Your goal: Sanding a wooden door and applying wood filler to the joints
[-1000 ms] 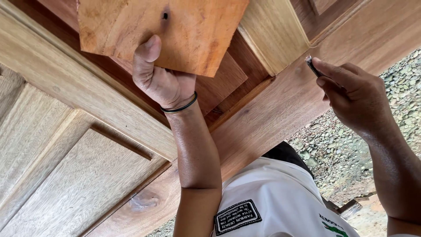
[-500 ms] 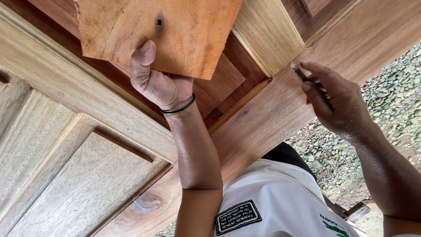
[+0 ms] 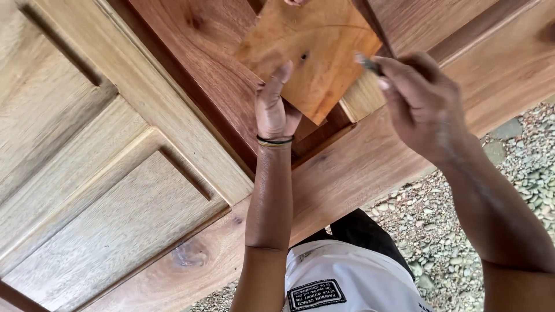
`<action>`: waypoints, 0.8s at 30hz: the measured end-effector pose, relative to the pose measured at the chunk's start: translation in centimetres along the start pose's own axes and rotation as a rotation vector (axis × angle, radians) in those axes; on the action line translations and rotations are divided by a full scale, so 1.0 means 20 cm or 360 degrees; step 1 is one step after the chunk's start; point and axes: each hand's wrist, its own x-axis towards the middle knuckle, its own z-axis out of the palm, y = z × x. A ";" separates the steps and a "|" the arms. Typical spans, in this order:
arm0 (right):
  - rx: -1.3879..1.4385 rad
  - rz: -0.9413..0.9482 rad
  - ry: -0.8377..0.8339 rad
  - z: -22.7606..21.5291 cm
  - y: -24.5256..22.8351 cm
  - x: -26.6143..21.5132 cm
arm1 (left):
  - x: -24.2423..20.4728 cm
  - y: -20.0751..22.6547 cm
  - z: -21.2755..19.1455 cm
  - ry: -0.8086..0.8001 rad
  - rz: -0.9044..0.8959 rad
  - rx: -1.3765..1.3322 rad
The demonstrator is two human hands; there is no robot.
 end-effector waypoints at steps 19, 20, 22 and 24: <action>-0.0139 -0.0036 0.0642 -0.21 0.29 0.00 | 0.20 -0.51 0.27 -0.0312 -0.0302 -0.0366; -0.0133 -0.0053 0.0644 -0.22 0.35 -0.05 | 0.26 -0.58 0.27 -0.0317 -0.0284 -0.0369; -0.0127 0.0113 0.0735 -0.25 0.47 -0.14 | 0.39 -0.70 0.29 -0.0160 -0.0132 -0.0297; -0.0233 0.0124 0.0692 -0.26 0.59 -0.22 | 0.53 -0.80 0.28 -0.0233 -0.0070 -0.0174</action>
